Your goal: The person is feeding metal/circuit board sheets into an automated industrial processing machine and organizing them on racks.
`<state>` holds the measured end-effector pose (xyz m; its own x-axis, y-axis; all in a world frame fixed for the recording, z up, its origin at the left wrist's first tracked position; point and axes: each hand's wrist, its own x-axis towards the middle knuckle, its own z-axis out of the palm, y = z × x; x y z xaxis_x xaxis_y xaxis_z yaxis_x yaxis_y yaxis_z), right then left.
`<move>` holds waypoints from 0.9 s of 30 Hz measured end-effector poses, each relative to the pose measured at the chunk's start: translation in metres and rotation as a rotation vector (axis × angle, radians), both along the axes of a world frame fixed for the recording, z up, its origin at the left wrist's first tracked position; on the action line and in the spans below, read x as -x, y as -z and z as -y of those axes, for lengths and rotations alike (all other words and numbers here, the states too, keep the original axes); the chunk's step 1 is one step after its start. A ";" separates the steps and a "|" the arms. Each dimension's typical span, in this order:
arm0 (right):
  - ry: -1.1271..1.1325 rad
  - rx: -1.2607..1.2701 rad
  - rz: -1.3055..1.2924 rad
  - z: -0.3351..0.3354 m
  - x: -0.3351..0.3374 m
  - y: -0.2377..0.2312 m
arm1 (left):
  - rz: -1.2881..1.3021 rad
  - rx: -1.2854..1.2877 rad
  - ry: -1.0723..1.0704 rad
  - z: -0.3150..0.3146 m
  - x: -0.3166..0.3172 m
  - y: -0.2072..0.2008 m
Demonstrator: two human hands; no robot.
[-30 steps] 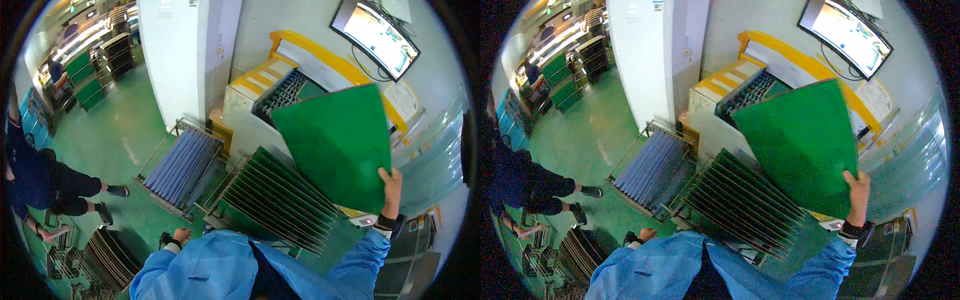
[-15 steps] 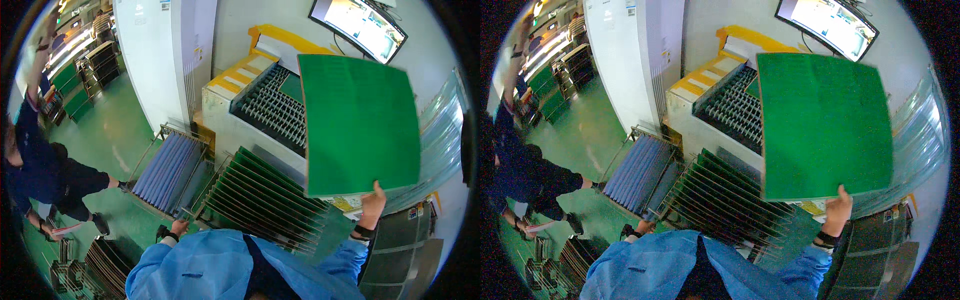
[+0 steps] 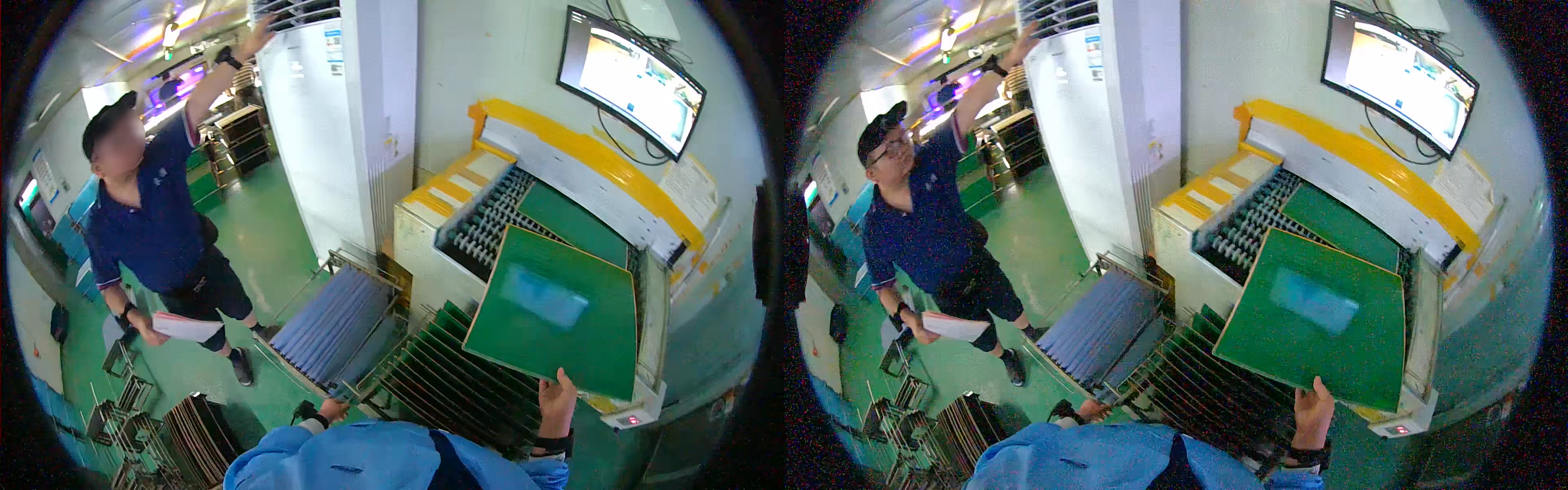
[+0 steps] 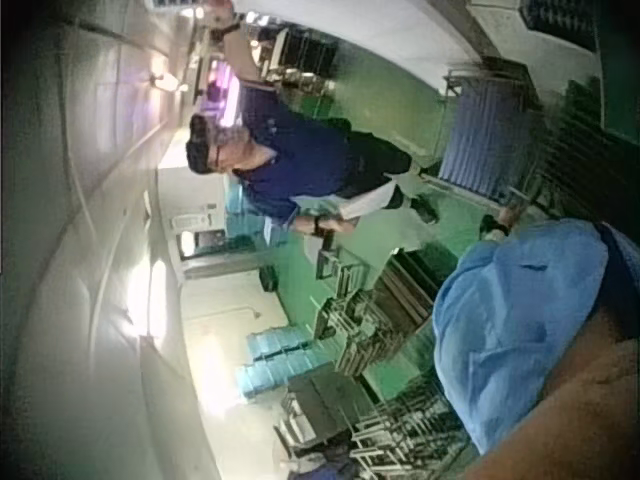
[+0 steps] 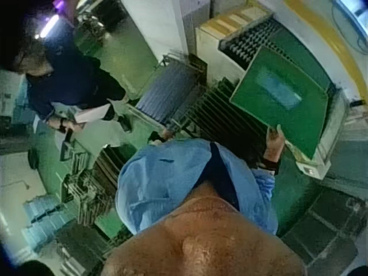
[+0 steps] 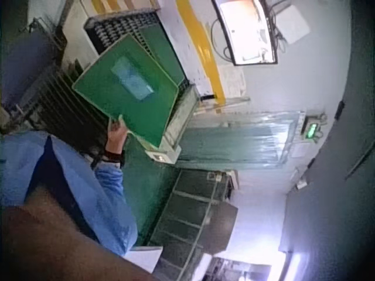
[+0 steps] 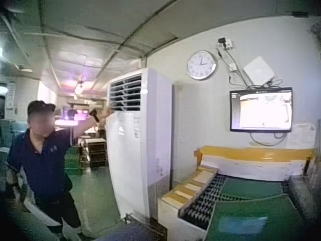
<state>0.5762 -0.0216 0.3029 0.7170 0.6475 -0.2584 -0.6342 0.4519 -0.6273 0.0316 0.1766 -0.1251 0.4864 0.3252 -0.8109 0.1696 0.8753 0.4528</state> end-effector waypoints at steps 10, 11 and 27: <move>-0.016 0.056 -0.179 -0.015 0.010 0.043 | -0.559 -0.493 0.375 0.014 -0.050 -0.125; -0.021 0.055 -0.184 -0.017 0.013 0.041 | -0.544 -0.474 0.367 0.015 -0.049 -0.121; -0.096 0.028 -0.179 -0.040 0.003 0.032 | -0.631 -0.653 0.477 0.031 -0.045 -0.108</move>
